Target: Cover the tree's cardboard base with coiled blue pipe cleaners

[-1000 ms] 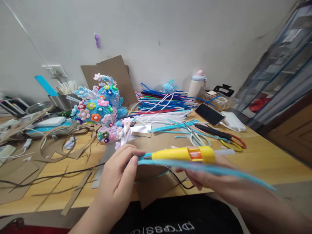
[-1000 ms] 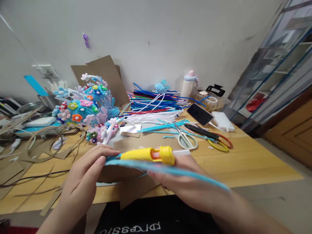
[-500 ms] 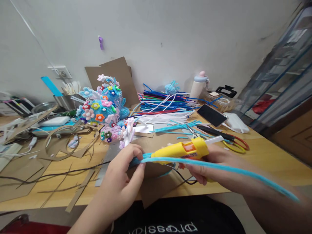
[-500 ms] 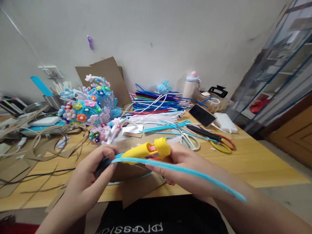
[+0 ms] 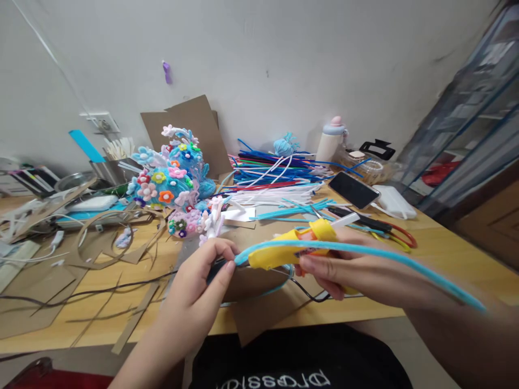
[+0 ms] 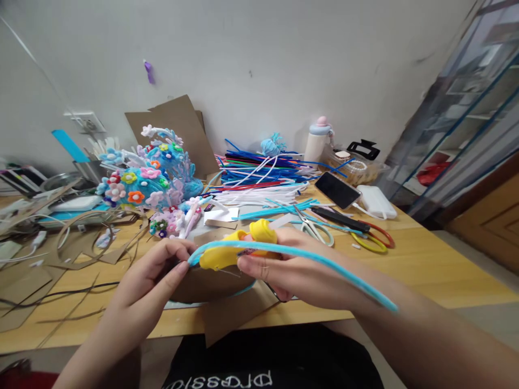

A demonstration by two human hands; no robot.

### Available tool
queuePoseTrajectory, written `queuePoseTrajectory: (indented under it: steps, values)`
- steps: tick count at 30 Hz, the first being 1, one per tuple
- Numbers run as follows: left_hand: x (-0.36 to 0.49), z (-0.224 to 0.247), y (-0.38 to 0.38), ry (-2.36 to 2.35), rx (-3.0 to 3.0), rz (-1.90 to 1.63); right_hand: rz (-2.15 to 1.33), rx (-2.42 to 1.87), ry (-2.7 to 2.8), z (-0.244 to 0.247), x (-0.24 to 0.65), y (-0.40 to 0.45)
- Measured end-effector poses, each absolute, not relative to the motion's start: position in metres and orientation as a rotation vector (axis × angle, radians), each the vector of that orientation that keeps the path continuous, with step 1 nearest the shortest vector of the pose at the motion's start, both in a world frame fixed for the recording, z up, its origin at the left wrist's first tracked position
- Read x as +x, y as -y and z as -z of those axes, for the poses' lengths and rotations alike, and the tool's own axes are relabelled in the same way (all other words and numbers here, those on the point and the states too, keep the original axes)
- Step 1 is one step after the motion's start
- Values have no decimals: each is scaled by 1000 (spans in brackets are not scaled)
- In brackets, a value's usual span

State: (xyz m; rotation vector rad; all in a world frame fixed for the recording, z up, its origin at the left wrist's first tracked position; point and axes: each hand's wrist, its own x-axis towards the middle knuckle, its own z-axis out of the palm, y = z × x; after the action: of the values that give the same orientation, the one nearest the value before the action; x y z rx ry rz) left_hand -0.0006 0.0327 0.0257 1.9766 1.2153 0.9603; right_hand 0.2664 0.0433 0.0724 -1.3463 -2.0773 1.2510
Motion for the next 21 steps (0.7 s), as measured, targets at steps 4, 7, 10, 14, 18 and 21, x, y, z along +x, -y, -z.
queuePoseTrajectory:
  steps: [4,7,10,14,18,21]
  values:
    - [-3,-24,-35,-1224,1950,-953,-1239,-1344,2099,-78,263,-45]
    - [-4,-22,-37,-1208,1948,-953,-1231,-1403,2091,-84,258,-44]
    - [-5,-20,-37,-1187,1921,-967,-1254,-1493,2064,-87,256,-42]
    - [-5,-19,-37,-1182,1862,-991,-1296,-1569,1996,-79,258,-42]
    - [-3,-19,-38,-1172,1838,-1015,-1282,-1574,1993,-72,258,-42]
    - [-1,-18,-39,-1156,1851,-1026,-1217,-1567,2037,-72,256,-42]
